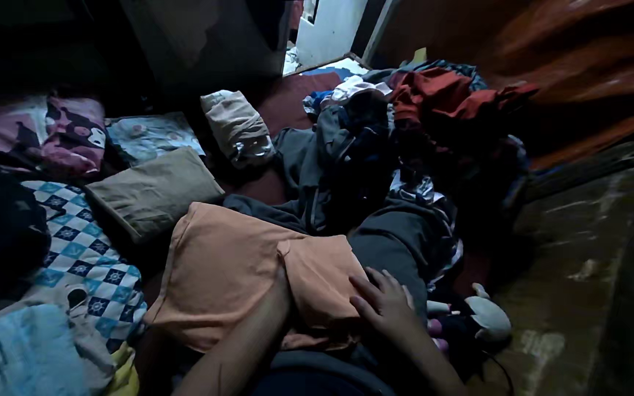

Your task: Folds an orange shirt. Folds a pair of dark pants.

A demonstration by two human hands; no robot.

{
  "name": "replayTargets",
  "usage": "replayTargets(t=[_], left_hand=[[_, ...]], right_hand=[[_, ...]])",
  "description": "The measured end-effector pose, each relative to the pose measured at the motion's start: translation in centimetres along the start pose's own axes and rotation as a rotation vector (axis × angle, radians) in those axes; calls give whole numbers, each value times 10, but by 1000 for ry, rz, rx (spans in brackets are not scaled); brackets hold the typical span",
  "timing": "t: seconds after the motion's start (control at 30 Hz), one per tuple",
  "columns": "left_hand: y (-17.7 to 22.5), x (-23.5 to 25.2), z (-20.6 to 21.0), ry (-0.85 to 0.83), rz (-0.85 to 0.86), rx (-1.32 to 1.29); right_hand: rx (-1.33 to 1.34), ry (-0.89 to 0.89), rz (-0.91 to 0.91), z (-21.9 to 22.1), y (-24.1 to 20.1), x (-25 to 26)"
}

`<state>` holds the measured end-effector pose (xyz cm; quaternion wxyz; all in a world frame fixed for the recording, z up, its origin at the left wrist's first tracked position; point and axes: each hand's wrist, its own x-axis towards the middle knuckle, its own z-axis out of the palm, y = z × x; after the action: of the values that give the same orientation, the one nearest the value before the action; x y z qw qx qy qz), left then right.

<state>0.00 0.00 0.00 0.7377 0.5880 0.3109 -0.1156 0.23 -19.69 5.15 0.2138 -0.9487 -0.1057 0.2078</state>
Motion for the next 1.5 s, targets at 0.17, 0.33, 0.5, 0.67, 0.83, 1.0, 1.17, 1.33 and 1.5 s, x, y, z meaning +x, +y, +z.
replayTargets(t=[0.17,0.33,0.5,0.67,0.83,1.0,1.17,1.33,1.5], left_hand=[[40,46,4,-78,-34,-427],[55,84,-9,-192,107,240],[67,27,5,-120,440,824],[60,-54,-3,-829,215,621],[59,-57,-29,-649,279,601],[56,-65,-27,-560,400,562],[61,-81,-50,-592,464,214],[38,-96,-105,-236,610,-403],[20,-94,-145,503,360,-513]], right_hand=[[-96,98,-13,18,-13,-15],[-136,165,-13,21,-22,-21],[184,130,57,12,-27,-19],[396,209,-238,19,-37,-24],[623,-141,-560,11,-15,-9],[209,113,-495,0,12,58],[141,-215,-503,-44,-21,109],[649,-336,-734,-60,-93,156],[753,-471,-583,12,-166,208]])
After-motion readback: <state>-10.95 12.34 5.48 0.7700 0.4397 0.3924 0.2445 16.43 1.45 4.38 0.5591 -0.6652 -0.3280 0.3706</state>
